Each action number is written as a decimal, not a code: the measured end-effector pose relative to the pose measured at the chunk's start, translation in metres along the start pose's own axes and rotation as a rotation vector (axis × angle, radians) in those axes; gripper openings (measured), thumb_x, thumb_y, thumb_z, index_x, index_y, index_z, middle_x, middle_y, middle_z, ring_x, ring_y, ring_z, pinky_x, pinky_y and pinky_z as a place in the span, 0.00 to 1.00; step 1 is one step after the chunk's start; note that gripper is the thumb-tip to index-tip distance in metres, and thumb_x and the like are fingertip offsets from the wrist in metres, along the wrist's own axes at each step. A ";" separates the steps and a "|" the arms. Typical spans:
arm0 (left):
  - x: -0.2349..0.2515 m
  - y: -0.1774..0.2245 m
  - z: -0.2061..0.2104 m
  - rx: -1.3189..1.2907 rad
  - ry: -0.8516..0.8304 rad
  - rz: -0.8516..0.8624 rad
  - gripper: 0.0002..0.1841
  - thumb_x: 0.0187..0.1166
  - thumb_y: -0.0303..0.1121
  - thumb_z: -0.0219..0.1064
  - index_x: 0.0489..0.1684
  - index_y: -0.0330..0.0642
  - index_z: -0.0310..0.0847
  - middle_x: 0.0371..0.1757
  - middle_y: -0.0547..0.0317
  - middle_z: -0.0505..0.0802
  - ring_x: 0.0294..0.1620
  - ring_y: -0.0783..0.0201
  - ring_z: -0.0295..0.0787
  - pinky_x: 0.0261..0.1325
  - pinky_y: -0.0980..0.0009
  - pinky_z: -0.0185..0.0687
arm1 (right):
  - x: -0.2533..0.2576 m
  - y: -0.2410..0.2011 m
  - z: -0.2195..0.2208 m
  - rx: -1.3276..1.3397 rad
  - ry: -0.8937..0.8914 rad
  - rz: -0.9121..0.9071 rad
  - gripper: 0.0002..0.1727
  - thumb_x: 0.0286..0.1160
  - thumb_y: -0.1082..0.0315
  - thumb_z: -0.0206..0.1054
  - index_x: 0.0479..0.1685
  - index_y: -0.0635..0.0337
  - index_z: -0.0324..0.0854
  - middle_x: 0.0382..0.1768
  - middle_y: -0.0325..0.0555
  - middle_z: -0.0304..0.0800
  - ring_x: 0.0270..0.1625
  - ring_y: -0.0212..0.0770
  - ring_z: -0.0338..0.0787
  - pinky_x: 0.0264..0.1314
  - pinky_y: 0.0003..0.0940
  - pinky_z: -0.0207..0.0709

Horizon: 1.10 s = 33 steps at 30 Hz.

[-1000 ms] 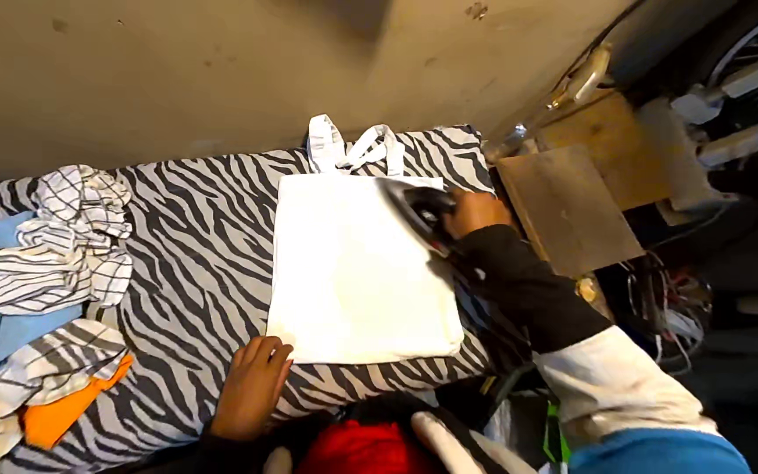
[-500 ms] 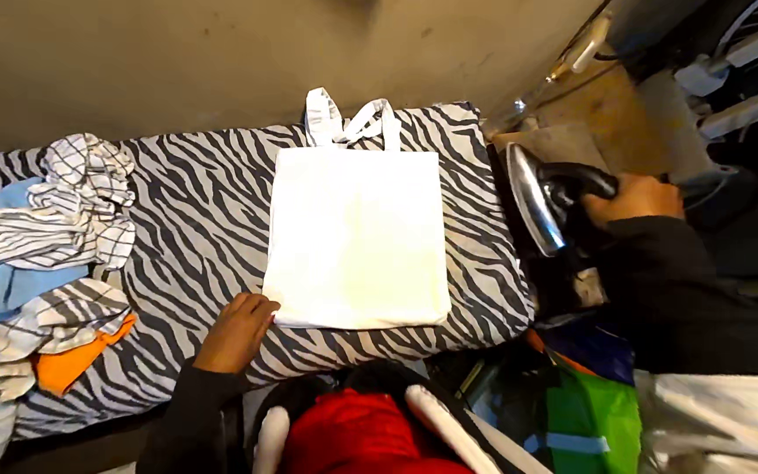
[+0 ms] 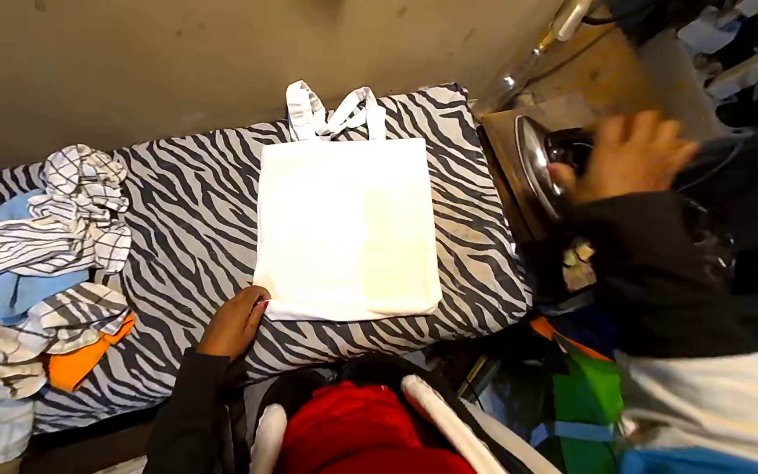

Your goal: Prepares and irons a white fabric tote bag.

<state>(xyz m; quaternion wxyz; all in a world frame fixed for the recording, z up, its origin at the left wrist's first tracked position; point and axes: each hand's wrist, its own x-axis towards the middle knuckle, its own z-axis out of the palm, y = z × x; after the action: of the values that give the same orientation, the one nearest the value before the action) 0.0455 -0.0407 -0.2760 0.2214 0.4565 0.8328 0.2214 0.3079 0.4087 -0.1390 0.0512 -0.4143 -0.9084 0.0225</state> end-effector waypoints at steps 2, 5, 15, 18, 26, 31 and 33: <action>-0.001 -0.003 0.004 -0.034 0.022 0.020 0.15 0.86 0.30 0.55 0.54 0.27 0.84 0.52 0.34 0.91 0.54 0.39 0.91 0.61 0.43 0.83 | -0.044 -0.032 0.046 0.211 -0.137 -0.313 0.37 0.72 0.49 0.77 0.71 0.70 0.78 0.67 0.78 0.80 0.70 0.81 0.78 0.70 0.81 0.68; -0.001 -0.010 0.006 -0.083 0.047 0.058 0.16 0.83 0.34 0.62 0.56 0.30 0.87 0.51 0.36 0.92 0.48 0.44 0.91 0.56 0.47 0.84 | -0.099 -0.061 0.123 0.484 -0.464 -0.577 0.27 0.66 0.44 0.77 0.52 0.58 0.92 0.60 0.61 0.89 0.68 0.70 0.81 0.65 0.78 0.67; 0.008 -0.003 0.013 0.031 0.077 -0.034 0.14 0.87 0.32 0.60 0.53 0.28 0.86 0.50 0.32 0.91 0.53 0.34 0.91 0.60 0.37 0.82 | -0.124 -0.071 0.136 0.398 -0.473 -0.234 0.22 0.84 0.53 0.66 0.47 0.68 0.86 0.48 0.65 0.88 0.60 0.71 0.83 0.63 0.73 0.65; 0.003 0.012 0.020 0.230 0.203 0.015 0.14 0.82 0.29 0.65 0.60 0.33 0.87 0.57 0.30 0.90 0.60 0.27 0.86 0.58 0.31 0.77 | -0.127 -0.089 0.123 0.268 -0.502 -0.135 0.23 0.80 0.55 0.71 0.59 0.68 0.82 0.57 0.70 0.87 0.66 0.75 0.81 0.65 0.77 0.66; -0.011 0.028 0.097 0.260 0.116 0.287 0.37 0.83 0.56 0.56 0.88 0.42 0.67 0.90 0.48 0.70 0.91 0.42 0.62 0.85 0.30 0.52 | -0.136 -0.088 0.128 0.309 -0.441 -0.124 0.15 0.79 0.66 0.70 0.56 0.67 0.87 0.57 0.73 0.87 0.65 0.81 0.81 0.61 0.80 0.70; -0.010 0.024 0.091 0.274 0.094 0.289 0.40 0.85 0.59 0.53 0.89 0.38 0.64 0.91 0.47 0.68 0.92 0.43 0.60 0.87 0.31 0.50 | -0.155 -0.106 0.143 0.352 0.086 -0.441 0.28 0.88 0.48 0.50 0.66 0.57 0.87 0.69 0.66 0.86 0.77 0.78 0.77 0.73 0.78 0.68; -0.015 0.020 0.086 0.274 0.100 0.207 0.40 0.84 0.61 0.52 0.89 0.41 0.65 0.91 0.48 0.69 0.92 0.41 0.60 0.85 0.26 0.47 | -0.162 -0.110 0.174 0.301 0.061 -0.521 0.38 0.88 0.32 0.37 0.79 0.43 0.80 0.82 0.54 0.78 0.87 0.75 0.66 0.80 0.87 0.47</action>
<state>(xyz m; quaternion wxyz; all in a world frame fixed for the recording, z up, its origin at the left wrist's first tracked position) 0.1149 -0.0294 -0.3308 0.0913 0.5543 0.8136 0.1499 0.3113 0.2140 -0.3145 0.1433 -0.1555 -0.9686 0.1307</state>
